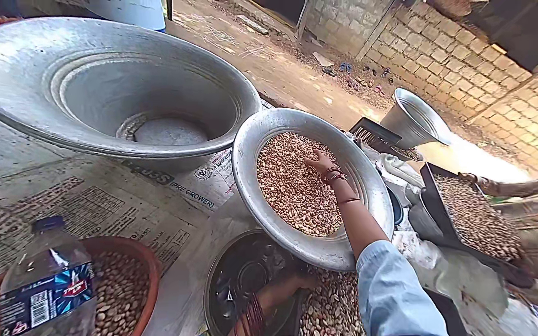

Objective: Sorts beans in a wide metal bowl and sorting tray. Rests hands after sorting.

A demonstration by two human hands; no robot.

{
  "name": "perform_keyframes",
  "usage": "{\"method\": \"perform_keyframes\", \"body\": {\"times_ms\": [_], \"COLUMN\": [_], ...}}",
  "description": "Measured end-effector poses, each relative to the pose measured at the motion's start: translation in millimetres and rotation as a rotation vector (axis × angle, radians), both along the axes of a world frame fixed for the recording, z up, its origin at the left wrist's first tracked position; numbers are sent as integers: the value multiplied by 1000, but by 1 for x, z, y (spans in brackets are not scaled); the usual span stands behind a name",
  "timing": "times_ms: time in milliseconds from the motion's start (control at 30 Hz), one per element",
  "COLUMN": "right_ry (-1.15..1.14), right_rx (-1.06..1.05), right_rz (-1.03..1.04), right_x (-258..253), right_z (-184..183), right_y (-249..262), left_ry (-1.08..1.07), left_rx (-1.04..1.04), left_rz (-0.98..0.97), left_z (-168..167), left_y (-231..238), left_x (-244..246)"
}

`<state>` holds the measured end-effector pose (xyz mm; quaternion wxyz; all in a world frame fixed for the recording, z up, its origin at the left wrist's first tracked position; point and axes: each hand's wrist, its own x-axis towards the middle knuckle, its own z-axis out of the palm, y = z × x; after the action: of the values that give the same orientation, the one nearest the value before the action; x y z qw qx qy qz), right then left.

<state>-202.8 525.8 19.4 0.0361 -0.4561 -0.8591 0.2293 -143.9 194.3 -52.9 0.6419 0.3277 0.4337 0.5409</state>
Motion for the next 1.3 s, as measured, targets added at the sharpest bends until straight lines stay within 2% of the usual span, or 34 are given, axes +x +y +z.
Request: {"method": "perform_keyframes", "body": {"times_ms": [100,200,333,400,433,500,600,633,700,800,867,933,1067,1133,1200,1267,1300], "right_ry": [-36,-86,-230,-294,-348,-543,-837,-822,-604,-331,-281,-192,106,53,-102,-168,-119], "right_rx": [19,0,21,11,-13,-13,137,154,31,-478,-622,-538,-338,-165,46,110,79], "right_rz": [117,415,919,1039,1035,909,586,533,598,730,753,640,259,30,-112,-194,-227], "right_x": [-34,-51,-3,33,49,77,99,98,86,56,29,4,-6,13,41,67,77], "right_z": [-8,-7,4,12,18,33,57,66,77,62,39,25,14,23,26,28,30], "right_y": [-34,-83,-133,-120,-105,-70,-37,-37,-55,-98,-111,-101,-22,6,31,42,42], "left_ry": [15,155,73,54,57,51,35,32,23,5,10,30,32,26,17,9,11], "left_rx": [9,34,3,3,3,-7,-29,-30,-31,-39,-38,-37,-37,-36,-13,1,4], "left_rz": [37,45,-13,-34,-37,-36,-15,-6,12,8,7,7,6,-1,7,21,24], "left_z": [0,1,-2,-2,-1,1,4,3,0,1,0,2,2,3,2,2,2], "left_y": [-3,1,2,2,1,0,0,1,2,2,2,2,0,-1,-1,-1,-1], "left_x": [2,3,-1,-2,-3,-3,-2,-2,-1,-1,-1,-1,-2,-2,-2,-1,-1]}}
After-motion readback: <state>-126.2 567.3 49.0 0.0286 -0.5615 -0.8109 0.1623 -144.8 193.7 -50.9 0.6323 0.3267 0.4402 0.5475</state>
